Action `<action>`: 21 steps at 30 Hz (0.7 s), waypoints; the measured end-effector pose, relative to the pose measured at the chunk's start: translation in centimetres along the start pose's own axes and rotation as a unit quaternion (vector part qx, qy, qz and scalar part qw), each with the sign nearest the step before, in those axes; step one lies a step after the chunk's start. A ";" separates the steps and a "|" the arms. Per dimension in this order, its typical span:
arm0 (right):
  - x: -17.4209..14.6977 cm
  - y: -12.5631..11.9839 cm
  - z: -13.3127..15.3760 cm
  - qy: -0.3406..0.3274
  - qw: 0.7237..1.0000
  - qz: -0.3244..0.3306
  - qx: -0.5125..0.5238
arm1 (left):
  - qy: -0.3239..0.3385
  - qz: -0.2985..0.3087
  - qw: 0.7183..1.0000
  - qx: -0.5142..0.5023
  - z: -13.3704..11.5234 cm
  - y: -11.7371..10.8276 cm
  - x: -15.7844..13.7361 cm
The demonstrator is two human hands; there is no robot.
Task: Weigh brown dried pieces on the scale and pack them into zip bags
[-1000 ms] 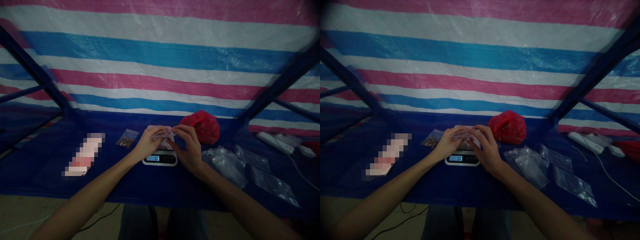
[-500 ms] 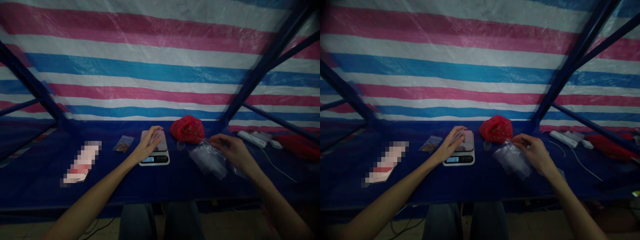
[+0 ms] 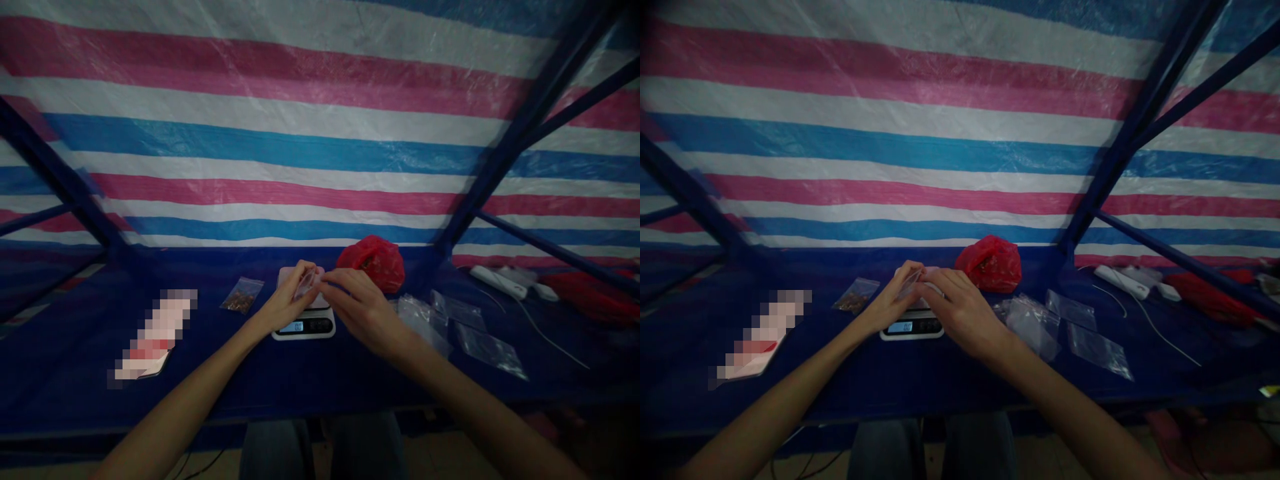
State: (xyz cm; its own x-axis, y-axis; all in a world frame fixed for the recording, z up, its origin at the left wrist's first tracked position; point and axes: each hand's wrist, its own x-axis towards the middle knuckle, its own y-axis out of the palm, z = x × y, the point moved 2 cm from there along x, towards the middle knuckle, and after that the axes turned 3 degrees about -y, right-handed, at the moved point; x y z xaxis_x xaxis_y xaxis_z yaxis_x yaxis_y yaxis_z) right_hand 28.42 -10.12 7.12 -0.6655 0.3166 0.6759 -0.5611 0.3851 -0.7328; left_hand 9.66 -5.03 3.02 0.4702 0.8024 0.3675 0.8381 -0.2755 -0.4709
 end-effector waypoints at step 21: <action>-1.3 6.1 -0.8 -0.025 0.999 0.024 -0.016 | 0.186 -0.034 0.902 0.389 1.3 -0.9 -0.1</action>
State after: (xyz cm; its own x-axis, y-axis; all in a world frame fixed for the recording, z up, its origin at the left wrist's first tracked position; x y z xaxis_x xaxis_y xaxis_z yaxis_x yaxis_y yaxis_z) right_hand 26.27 -7.47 1.85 -0.7157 0.2927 0.6341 -0.5114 0.3987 -0.7613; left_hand 8.47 -4.22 2.40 0.6062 0.5313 0.5918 0.4891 0.3377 -0.8042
